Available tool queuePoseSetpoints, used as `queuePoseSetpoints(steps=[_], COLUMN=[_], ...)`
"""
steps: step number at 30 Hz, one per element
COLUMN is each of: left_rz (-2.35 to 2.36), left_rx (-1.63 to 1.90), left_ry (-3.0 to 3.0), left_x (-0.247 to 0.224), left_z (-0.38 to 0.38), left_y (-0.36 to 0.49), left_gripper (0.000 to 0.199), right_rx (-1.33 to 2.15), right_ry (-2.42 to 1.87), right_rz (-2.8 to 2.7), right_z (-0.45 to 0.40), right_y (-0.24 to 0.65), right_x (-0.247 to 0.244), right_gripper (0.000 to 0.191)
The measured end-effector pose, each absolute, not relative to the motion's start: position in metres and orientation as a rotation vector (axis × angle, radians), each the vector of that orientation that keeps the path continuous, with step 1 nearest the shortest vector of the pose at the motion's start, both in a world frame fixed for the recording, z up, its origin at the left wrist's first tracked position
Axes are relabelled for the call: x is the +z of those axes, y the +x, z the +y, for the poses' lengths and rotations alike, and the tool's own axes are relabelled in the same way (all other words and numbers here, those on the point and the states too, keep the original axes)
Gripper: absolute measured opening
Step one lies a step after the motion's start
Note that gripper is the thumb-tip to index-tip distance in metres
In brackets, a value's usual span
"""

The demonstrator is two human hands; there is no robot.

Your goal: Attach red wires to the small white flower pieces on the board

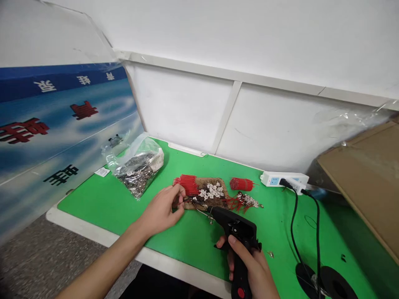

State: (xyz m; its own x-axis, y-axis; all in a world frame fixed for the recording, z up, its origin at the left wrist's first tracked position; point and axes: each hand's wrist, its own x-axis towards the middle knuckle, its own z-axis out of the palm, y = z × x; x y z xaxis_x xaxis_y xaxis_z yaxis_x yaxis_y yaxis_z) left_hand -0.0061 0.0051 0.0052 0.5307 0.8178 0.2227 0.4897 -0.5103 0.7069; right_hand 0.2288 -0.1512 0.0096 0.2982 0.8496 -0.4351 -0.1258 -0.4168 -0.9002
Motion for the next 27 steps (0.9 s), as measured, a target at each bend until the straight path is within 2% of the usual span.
queuePoseSetpoints(steps=[4, 27], left_rz=[1.056, 1.065], left_rx=[0.731, 0.699], left_ry=[2.182, 2.172], left_x=[0.005, 0.005], left_z=[0.005, 0.007], left_y=[-0.007, -0.006], left_gripper=[0.02, 0.022], right_rx=[1.321, 1.276], right_ry=[-1.681, -1.788], right_rz=[-0.682, -0.628], right_z=[-0.151, -0.155], right_y=[0.236, 0.228], right_x=[0.003, 0.015], right_gripper=[0.069, 0.068])
